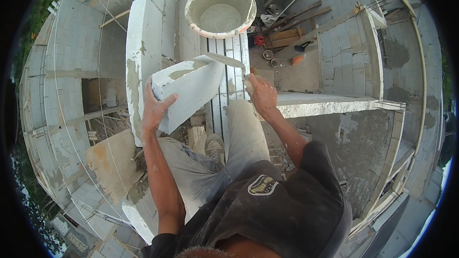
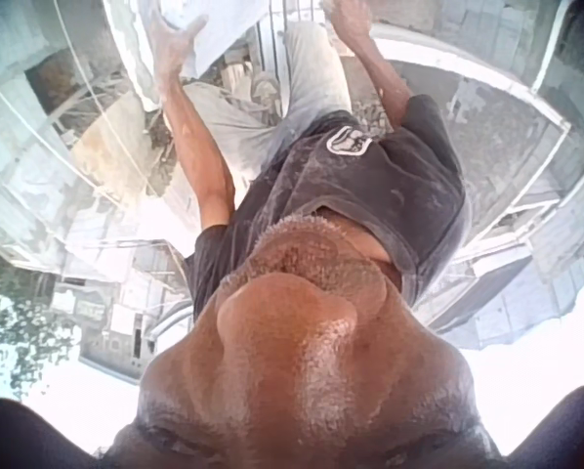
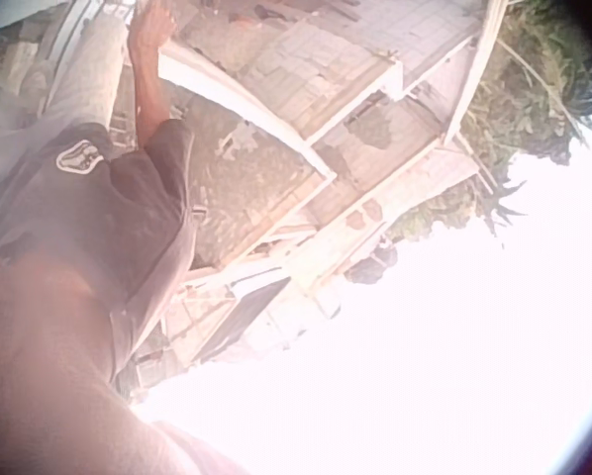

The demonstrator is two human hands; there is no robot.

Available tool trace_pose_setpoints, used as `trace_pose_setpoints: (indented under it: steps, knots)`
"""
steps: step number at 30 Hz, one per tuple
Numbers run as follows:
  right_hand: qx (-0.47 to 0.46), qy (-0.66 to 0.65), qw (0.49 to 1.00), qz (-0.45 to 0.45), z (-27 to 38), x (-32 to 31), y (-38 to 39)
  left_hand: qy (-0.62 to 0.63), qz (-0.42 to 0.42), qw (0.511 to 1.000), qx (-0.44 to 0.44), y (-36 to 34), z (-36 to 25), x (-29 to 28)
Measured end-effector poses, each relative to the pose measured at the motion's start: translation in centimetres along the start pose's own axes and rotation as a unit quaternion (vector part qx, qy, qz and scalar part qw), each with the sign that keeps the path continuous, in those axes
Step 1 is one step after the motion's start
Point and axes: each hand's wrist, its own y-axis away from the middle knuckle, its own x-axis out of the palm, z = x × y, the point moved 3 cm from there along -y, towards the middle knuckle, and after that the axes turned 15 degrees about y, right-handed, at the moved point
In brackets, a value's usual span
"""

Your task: Sawing a lightweight concrete block and applying mortar to lay it on a building wall.

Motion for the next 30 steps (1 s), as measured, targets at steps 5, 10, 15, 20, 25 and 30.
trace_pose_setpoints:
  steps: [5, 10, 15, 20, 25, 30]
  knots:
    - [-0.012, -0.047, 0.993, 0.105, 4.8, -1.0, 0.9, -0.020, -0.016, 1.000, 0.012, 0.7, 1.4, -0.5]
    - [-0.146, -0.051, 0.987, -0.040, 6.8, -7.0, 4.5, -0.009, 0.004, 1.000, -0.007, 0.9, -0.2, 0.1]
    - [-0.119, -0.164, 0.979, 0.007, 5.2, -7.3, 7.0, -0.055, -0.012, 0.998, 0.015, 0.7, 1.1, -1.1]
    - [0.064, -0.176, 0.981, 0.059, 2.3, -2.6, 3.2, 0.002, -0.003, 1.000, -0.004, 0.7, 0.8, -0.7]
    - [0.030, 0.027, 0.999, 0.020, 1.7, 5.5, -0.5, -0.006, 0.010, 1.000, 0.007, 0.3, 1.5, 0.3]
    - [-0.020, -0.004, 1.000, 0.008, -2.0, 2.0, 6.4, 0.022, 0.017, 0.999, -0.026, 0.3, 0.8, -1.2]
